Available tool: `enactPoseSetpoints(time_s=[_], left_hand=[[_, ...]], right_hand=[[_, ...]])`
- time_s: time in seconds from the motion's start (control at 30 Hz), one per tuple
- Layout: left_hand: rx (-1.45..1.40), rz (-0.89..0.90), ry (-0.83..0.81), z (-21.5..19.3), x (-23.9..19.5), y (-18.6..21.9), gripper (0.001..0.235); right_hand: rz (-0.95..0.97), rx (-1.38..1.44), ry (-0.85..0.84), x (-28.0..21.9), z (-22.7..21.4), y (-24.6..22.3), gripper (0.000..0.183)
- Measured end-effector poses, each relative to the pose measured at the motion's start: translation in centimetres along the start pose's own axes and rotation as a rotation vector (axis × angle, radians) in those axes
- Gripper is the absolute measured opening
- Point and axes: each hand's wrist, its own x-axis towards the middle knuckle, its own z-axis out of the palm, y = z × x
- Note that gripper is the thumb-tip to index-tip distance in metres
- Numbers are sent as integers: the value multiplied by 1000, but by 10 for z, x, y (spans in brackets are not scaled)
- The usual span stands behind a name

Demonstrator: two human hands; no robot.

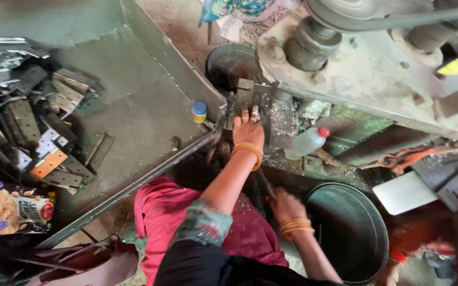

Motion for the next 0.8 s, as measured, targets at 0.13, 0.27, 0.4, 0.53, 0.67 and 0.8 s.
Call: enactPoseSetpoints(time_s=[0.13, 0.27, 0.4, 0.53, 0.67, 0.8], left_hand=[[36, -42, -48, 0, 17, 7, 41], [67, -28, -102, -10, 29, 6, 40], [34, 37, 97, -11, -9, -4, 42], [-12, 308, 244, -16, -59, -34, 47], [-366, 483, 177, -28, -72, -36, 24], [-94, 236, 246, -50, -41, 12, 23]], right_hand=[[-107, -24, 146, -5, 12, 8, 30], [43, -73, -32, -8, 5, -12, 37], [-106, -347, 184, -22, -24, -34, 21], [-187, -545, 248, -7, -68, -51, 29], [-203, -518, 228, 2, -90, -59, 30], [-158, -494, 206, -5, -90, -63, 23]])
